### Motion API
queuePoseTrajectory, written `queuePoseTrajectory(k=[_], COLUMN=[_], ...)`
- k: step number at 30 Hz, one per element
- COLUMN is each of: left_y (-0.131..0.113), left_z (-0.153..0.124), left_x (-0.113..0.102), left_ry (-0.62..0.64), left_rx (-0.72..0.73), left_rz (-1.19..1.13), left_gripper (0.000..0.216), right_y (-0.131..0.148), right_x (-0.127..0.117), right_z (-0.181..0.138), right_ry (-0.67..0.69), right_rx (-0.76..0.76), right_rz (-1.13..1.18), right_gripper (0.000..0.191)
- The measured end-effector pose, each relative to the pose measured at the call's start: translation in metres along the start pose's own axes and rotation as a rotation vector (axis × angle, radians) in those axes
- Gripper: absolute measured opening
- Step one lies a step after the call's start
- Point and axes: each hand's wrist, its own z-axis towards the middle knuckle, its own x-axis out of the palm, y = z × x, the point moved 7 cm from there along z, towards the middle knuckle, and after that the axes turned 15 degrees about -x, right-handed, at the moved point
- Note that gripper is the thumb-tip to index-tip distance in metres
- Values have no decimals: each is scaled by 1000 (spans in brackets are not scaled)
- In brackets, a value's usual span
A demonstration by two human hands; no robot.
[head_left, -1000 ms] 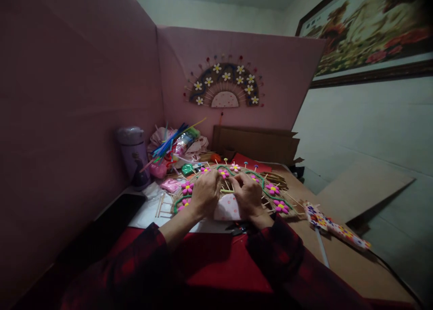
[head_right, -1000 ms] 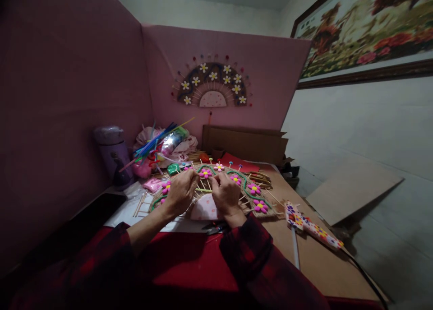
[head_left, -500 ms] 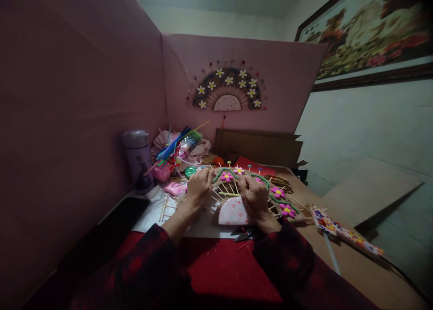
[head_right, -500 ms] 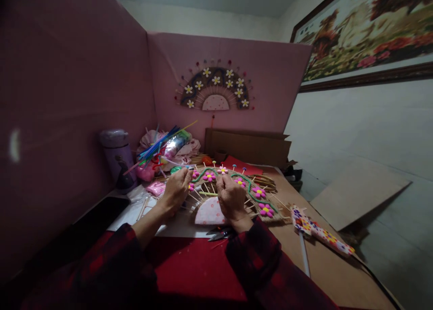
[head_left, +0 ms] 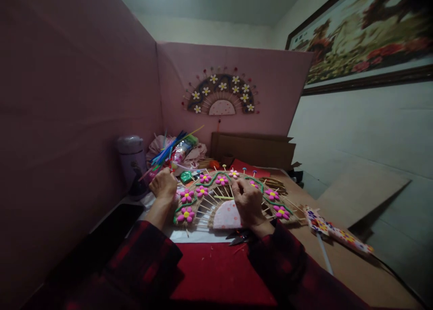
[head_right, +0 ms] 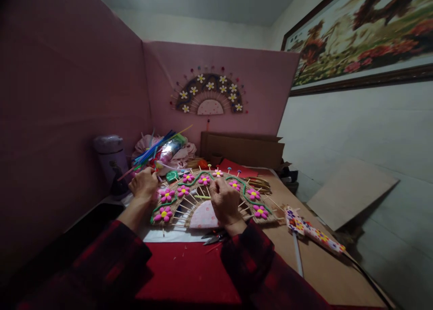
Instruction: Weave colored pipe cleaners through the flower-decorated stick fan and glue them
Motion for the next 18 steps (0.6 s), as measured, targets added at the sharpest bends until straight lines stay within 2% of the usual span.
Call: queuePoseTrajectory(k=[7,12,18], left_y=[-2,-3,4], left_z=[-1,0,2], left_x=[1,0,5], left_ry=[-14,61,135], left_rx=[41,22,-58], left_rz=[-13,-101,-158], left_gripper=[29,22,27], right_y=[21,23,21], right_x=[16,19,18], right_z=[-3,-5,-6], right_ry=[132,159,160], right_rx=[-174,-181,-181], right_rz=[156,176,194], right_gripper=[30,29,32])
